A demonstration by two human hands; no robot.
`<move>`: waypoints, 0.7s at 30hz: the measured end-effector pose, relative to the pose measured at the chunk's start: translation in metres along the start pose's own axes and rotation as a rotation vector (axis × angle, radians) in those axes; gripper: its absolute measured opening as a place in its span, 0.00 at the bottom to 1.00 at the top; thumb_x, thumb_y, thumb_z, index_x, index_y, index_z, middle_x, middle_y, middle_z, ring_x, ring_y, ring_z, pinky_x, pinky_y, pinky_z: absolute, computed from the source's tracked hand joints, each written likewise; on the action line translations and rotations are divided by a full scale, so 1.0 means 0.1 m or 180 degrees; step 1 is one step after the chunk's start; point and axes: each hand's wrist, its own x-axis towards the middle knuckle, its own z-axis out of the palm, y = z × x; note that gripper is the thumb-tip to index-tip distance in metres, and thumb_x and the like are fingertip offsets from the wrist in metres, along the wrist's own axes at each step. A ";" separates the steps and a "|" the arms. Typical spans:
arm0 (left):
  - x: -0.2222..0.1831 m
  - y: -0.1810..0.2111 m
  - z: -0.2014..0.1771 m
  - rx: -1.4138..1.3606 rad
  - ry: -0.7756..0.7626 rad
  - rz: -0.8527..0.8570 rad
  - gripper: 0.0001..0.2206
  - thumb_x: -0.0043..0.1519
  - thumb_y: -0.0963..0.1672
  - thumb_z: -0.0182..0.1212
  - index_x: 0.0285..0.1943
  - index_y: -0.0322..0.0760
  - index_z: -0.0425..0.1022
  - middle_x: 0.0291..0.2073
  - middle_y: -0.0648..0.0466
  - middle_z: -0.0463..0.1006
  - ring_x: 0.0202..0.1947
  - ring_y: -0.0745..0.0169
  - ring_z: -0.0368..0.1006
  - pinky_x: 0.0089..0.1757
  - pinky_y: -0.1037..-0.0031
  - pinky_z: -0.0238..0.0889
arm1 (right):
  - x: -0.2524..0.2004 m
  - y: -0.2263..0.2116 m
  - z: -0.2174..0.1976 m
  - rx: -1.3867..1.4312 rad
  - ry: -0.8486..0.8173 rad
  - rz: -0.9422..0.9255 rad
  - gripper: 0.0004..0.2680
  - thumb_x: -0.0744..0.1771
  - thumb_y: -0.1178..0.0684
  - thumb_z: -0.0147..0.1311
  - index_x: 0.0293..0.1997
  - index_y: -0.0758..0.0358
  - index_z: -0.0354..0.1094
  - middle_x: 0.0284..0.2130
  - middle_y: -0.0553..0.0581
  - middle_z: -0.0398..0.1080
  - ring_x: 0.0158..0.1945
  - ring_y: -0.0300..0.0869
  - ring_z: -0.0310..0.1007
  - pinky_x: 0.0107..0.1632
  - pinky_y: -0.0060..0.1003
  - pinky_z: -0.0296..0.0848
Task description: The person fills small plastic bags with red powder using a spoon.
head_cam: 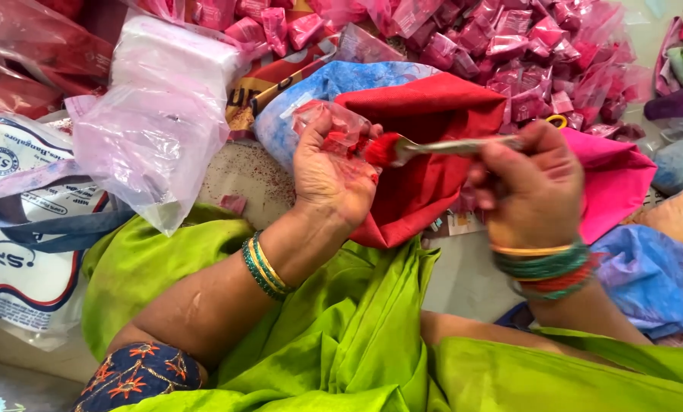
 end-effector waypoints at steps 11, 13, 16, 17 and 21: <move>0.04 0.03 0.00 -0.0218 0.0101 -0.0176 0.15 0.61 0.49 0.62 0.48 0.35 0.71 0.37 0.45 0.78 0.40 0.44 0.76 0.48 0.52 0.71 | -0.27 -0.08 0.30 -0.3775 -0.2085 -0.3573 0.04 0.66 0.65 0.59 0.36 0.66 0.68 0.46 0.63 0.75 0.41 0.52 0.77 0.41 0.43 0.77; 0.04 0.03 -0.03 -0.0265 0.0067 -0.0173 0.16 0.61 0.49 0.62 0.49 0.34 0.71 0.37 0.45 0.77 0.39 0.44 0.75 0.48 0.53 0.71 | -0.30 -0.07 0.17 -0.3725 -0.1861 -0.3511 0.04 0.66 0.66 0.59 0.36 0.66 0.67 0.46 0.63 0.74 0.41 0.52 0.77 0.44 0.44 0.77; 0.01 0.03 0.02 -0.0339 0.0041 -0.0287 0.15 0.62 0.49 0.62 0.49 0.33 0.71 0.37 0.46 0.77 0.39 0.45 0.75 0.48 0.53 0.71 | -0.22 0.08 0.01 -0.3757 -0.1251 -0.2934 0.05 0.67 0.66 0.58 0.39 0.65 0.66 0.47 0.60 0.75 0.44 0.50 0.77 0.48 0.43 0.76; -0.02 0.02 0.06 -0.0324 0.0108 -0.0291 0.15 0.62 0.49 0.61 0.49 0.34 0.71 0.37 0.46 0.77 0.39 0.45 0.75 0.49 0.53 0.70 | -0.18 0.14 0.00 -0.4102 -0.1425 -0.2774 0.05 0.66 0.65 0.60 0.40 0.64 0.68 0.47 0.59 0.75 0.45 0.51 0.76 0.48 0.45 0.76; -0.11 0.02 0.09 -0.0231 0.0116 -0.0334 0.14 0.63 0.48 0.61 0.48 0.35 0.71 0.36 0.47 0.77 0.39 0.46 0.76 0.50 0.52 0.71 | -0.16 0.22 0.05 -0.4718 -0.1881 -0.2570 0.12 0.62 0.60 0.64 0.49 0.64 0.71 0.47 0.61 0.73 0.49 0.54 0.73 0.50 0.50 0.75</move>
